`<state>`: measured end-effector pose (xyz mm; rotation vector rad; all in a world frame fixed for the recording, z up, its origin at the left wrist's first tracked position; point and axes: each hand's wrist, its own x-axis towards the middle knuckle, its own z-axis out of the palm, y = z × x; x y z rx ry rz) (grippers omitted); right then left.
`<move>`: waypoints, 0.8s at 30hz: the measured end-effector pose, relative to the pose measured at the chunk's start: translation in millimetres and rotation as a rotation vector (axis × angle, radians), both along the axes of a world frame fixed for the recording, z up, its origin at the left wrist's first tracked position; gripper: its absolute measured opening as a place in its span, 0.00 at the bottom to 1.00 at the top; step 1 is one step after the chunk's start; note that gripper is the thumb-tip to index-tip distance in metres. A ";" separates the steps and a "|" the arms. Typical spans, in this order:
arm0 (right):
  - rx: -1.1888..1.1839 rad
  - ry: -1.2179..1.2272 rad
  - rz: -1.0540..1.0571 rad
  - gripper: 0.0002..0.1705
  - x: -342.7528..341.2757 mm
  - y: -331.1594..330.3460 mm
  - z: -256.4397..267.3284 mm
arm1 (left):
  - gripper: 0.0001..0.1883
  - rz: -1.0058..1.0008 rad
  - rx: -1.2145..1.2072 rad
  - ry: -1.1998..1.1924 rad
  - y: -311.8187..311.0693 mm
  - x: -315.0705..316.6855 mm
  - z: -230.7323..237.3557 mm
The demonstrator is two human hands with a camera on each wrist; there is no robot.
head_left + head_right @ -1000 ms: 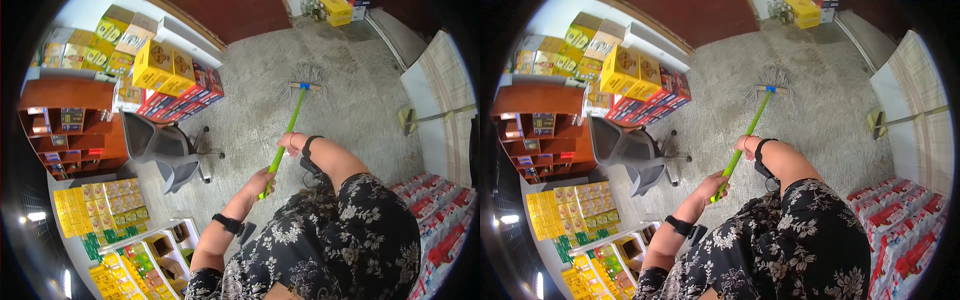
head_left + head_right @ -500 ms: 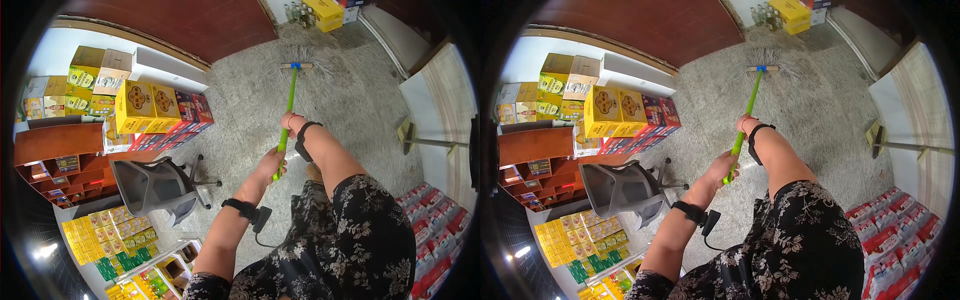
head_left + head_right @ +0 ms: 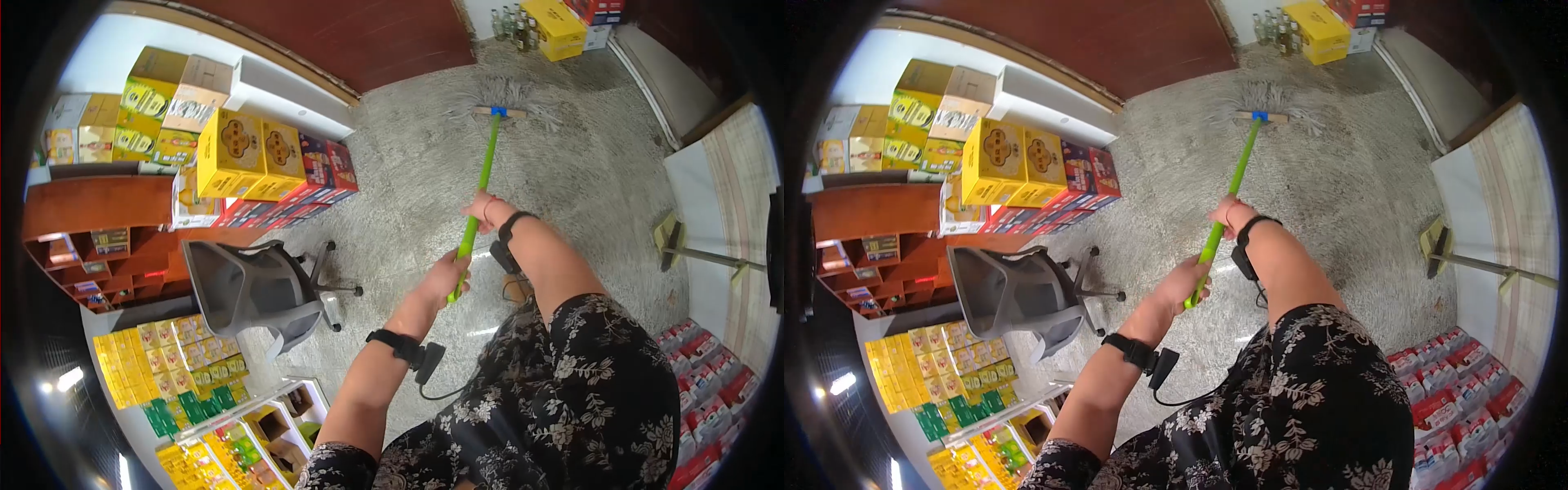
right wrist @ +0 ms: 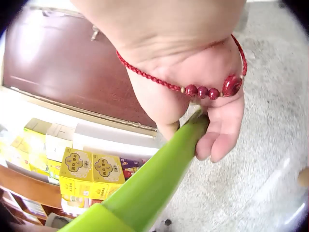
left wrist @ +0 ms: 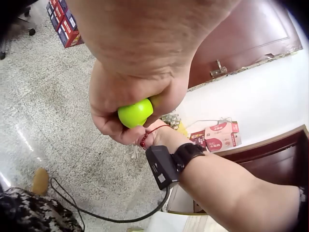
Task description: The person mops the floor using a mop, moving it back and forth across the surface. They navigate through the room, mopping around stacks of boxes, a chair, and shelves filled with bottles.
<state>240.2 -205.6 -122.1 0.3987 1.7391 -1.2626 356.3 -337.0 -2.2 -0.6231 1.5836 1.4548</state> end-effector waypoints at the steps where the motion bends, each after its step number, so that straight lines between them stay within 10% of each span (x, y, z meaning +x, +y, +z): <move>1: -0.029 -0.015 -0.044 0.39 14.9 -12.2 -9.2 | 0.22 0.014 -0.001 0.009 -12.0 14.2 3.9; 7: -0.259 0.010 -0.146 0.44 153.6 -93.1 -5.8 | 0.22 0.052 -0.021 -0.051 -98.9 141.1 45.2; 17: -0.218 -0.236 0.705 0.33 334.6 -206.3 19.1 | 0.21 0.260 -0.063 -0.091 -190.7 375.5 81.8; 24: -0.314 -0.282 0.775 0.33 409.5 -242.7 19.4 | 0.20 0.381 -0.049 -0.128 -211.9 471.7 88.0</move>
